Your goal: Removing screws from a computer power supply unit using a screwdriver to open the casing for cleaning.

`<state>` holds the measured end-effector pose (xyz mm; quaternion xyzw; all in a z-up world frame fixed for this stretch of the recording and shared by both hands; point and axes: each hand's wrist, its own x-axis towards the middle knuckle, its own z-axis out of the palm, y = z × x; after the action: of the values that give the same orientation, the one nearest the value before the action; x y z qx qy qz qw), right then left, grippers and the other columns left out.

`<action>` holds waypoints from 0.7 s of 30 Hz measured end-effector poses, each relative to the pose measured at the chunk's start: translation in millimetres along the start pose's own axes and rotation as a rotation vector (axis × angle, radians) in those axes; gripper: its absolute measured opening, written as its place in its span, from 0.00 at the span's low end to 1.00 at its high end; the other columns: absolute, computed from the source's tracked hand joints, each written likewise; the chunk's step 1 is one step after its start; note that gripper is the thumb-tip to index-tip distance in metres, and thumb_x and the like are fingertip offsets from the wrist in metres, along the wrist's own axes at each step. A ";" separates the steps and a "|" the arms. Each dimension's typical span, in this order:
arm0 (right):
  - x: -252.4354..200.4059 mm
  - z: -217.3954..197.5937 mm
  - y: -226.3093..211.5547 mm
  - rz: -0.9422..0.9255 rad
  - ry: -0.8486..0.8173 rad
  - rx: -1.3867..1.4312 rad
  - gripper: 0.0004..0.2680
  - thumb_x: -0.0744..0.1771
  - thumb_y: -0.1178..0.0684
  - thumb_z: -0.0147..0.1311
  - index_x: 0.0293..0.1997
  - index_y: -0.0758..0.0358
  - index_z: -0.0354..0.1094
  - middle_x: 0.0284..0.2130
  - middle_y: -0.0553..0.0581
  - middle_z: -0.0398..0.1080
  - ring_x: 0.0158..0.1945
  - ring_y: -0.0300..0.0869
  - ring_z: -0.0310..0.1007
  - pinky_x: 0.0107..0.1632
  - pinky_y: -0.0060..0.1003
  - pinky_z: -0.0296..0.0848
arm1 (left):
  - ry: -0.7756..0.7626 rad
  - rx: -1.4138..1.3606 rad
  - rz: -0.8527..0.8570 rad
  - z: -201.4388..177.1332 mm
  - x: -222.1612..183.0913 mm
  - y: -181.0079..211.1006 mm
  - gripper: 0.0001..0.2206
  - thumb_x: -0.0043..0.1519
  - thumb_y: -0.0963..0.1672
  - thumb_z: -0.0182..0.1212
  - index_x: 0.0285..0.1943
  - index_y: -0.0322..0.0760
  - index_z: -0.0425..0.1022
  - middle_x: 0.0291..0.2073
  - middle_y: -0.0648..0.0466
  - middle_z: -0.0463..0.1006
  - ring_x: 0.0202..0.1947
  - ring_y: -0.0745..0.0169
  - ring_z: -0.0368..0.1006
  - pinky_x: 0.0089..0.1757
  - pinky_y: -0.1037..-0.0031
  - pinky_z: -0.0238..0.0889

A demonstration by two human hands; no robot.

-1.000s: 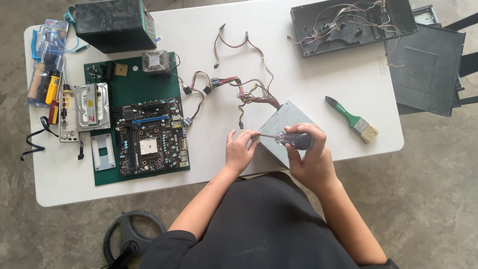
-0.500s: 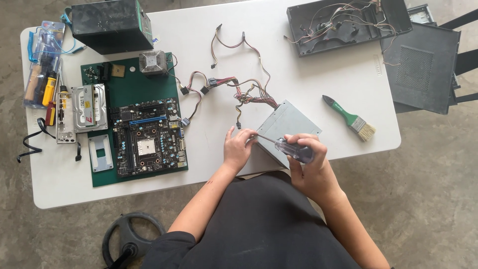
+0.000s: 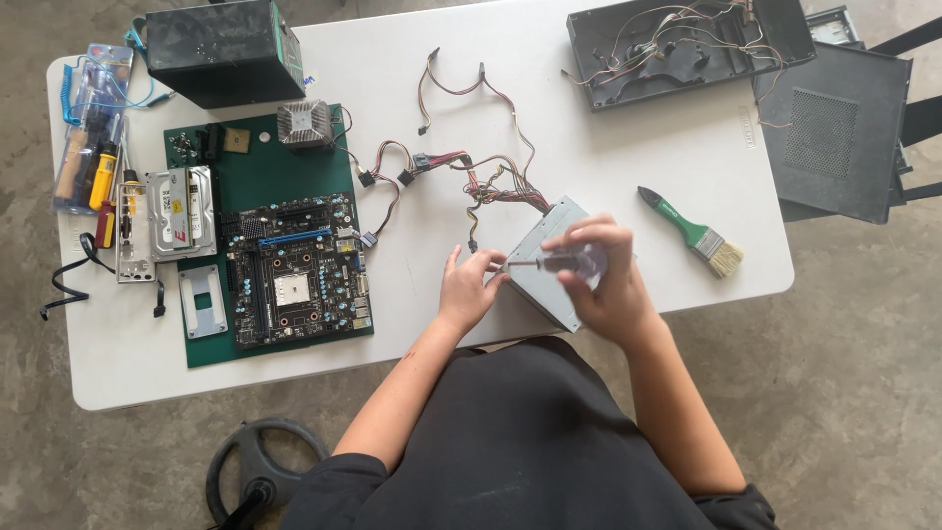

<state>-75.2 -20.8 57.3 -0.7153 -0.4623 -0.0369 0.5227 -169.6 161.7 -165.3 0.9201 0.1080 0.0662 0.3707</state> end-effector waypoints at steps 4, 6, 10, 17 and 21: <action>9.3 -5.7 8.0 -0.008 0.034 0.109 0.16 0.73 0.46 0.48 0.59 0.71 0.56 0.46 0.62 0.71 0.57 0.56 0.79 0.54 0.46 0.79 | -0.073 -0.054 0.019 -15.0 4.9 11.4 0.14 0.68 0.49 0.64 0.62 0.64 0.73 0.53 0.72 0.80 0.59 0.68 0.77 0.71 0.39 0.41; 6.9 -8.6 8.1 0.006 0.012 0.117 0.17 0.73 0.46 0.47 0.61 0.73 0.57 0.46 0.63 0.73 0.58 0.58 0.79 0.55 0.48 0.79 | -0.100 -0.068 0.024 -17.7 6.9 14.5 0.14 0.69 0.48 0.63 0.62 0.66 0.74 0.55 0.74 0.79 0.61 0.69 0.76 0.71 0.38 0.41; -2.6 -11.3 1.7 -0.018 0.021 0.057 0.15 0.74 0.48 0.41 0.61 0.72 0.52 0.45 0.62 0.71 0.53 0.56 0.80 0.49 0.47 0.83 | -0.056 -0.052 0.020 -11.4 10.1 15.3 0.09 0.70 0.47 0.60 0.57 0.66 0.76 0.52 0.76 0.79 0.55 0.73 0.79 0.71 0.41 0.43; -18.3 -10.4 -11.4 -0.021 -0.011 0.032 0.13 0.74 0.46 0.36 0.57 0.67 0.50 0.45 0.58 0.68 0.54 0.54 0.80 0.50 0.46 0.84 | 0.022 0.032 0.044 -2.5 10.2 13.1 0.05 0.71 0.48 0.60 0.52 0.64 0.77 0.48 0.76 0.81 0.54 0.77 0.79 0.71 0.48 0.47; -9.3 -9.4 -23.8 -0.011 -0.087 -0.009 0.12 0.74 0.47 0.38 0.58 0.65 0.50 0.47 0.57 0.67 0.55 0.51 0.78 0.51 0.43 0.84 | 0.073 0.090 0.085 1.8 10.6 12.5 0.03 0.71 0.48 0.60 0.50 0.62 0.76 0.47 0.76 0.80 0.53 0.77 0.79 0.71 0.50 0.49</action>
<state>-93.2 -33.3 73.5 -0.7160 -0.4886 -0.0109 0.4985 -157.1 154.3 -157.4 0.9364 0.0852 0.1107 0.3218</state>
